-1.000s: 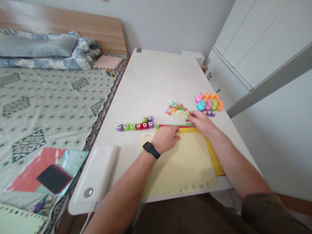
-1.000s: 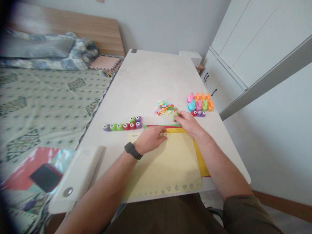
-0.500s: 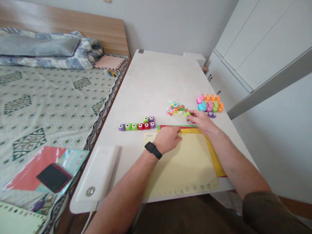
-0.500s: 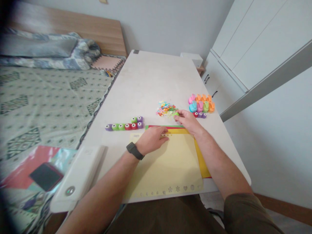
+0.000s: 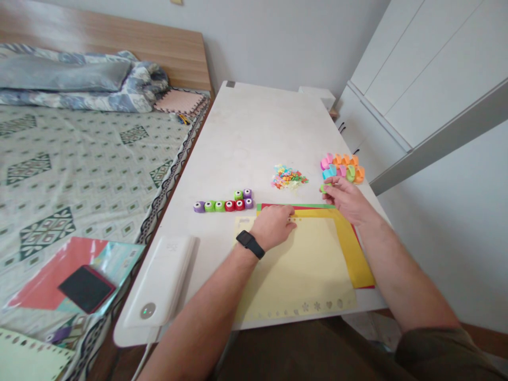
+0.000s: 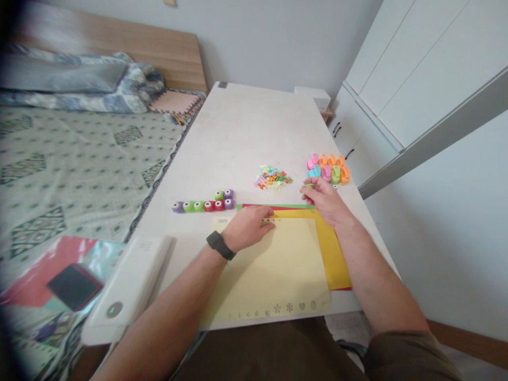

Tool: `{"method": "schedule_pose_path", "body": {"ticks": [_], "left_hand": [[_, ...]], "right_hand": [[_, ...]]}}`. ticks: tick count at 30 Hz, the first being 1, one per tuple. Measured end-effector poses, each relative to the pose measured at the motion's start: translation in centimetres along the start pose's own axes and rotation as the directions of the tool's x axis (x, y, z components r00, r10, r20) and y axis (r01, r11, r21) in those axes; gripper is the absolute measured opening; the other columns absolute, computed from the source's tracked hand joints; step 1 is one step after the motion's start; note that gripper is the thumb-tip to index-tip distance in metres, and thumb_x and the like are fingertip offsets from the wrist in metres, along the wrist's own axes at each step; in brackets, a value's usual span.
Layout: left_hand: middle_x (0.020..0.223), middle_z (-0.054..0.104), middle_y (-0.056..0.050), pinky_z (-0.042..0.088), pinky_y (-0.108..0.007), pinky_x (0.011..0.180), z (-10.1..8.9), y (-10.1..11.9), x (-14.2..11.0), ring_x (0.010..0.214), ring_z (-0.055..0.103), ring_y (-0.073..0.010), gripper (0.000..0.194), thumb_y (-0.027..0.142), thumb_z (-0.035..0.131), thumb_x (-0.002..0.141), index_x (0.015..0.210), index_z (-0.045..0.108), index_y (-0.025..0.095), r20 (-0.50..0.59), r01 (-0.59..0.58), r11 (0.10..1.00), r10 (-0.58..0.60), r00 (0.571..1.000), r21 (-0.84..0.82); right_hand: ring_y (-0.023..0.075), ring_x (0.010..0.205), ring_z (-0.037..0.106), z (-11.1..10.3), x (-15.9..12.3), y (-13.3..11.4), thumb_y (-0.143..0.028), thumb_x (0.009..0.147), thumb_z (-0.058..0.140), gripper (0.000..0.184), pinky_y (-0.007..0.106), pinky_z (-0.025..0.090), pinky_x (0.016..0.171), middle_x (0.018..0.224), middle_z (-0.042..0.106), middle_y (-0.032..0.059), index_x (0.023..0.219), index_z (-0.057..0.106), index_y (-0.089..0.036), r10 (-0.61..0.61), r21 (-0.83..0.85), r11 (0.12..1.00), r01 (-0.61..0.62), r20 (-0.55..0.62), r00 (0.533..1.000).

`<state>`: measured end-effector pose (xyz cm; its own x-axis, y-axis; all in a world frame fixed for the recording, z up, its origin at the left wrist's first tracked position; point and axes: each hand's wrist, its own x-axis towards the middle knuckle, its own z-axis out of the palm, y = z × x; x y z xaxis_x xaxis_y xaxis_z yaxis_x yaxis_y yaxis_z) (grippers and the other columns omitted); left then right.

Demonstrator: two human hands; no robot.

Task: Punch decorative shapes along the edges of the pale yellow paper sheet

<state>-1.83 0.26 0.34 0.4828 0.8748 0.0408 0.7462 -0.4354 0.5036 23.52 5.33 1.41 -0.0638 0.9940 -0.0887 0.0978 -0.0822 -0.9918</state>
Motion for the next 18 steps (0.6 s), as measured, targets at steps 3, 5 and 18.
{"method": "schedule_pose_path", "body": {"ticks": [3, 5, 18], "left_hand": [[0.103, 0.075, -0.008, 0.051, -0.032, 0.081, -0.1, 0.1, 0.0, 0.096, 0.070, -0.0237, 0.023, 0.032, 0.064, 0.089, 0.107, 0.068, 0.019, 0.010, 0.012, 1.000, -0.012, 1.000, 0.002], [0.103, 0.075, -0.008, 0.051, -0.032, 0.081, -0.1, 0.2, 0.0, 0.096, 0.070, -0.0237, 0.024, 0.033, 0.063, 0.089, 0.108, 0.068, 0.019, 0.012, 0.015, 1.000, -0.015, 1.000, 0.005], [0.103, 0.075, -0.009, 0.051, -0.032, 0.080, 0.2, -0.2, 0.0, 0.095, 0.069, -0.0237, 0.025, 0.033, 0.063, 0.089, 0.108, 0.068, 0.018, -0.005, -0.017, 1.000, 0.017, 1.000, 0.002]], "right_hand": [[0.0126, 0.068, 0.059, -2.2, -0.2, -0.1, -0.034, 0.070, 0.081, 0.047, 0.024, 0.043, 0.056, 0.085, 0.065, -0.0013, 0.109, 0.058, -0.024, -0.084, -0.058, 0.995, 0.078, -0.104, 0.991], [0.0138, 0.067, 0.059, -4.1, 0.0, 0.1, -0.033, 0.068, 0.082, 0.051, 0.025, 0.043, 0.055, 0.082, 0.065, -0.0013, 0.111, 0.057, -0.024, -0.112, -0.116, 0.989, 0.089, -0.211, 0.971], [0.0238, 0.082, 0.067, -14.5, 2.0, 5.1, -0.034, 0.073, 0.068, 0.050, 0.037, 0.050, 0.079, 0.096, 0.075, 0.0084, 0.121, 0.073, -0.018, -0.207, -0.766, 0.626, -0.143, -0.341, 0.917]]}}
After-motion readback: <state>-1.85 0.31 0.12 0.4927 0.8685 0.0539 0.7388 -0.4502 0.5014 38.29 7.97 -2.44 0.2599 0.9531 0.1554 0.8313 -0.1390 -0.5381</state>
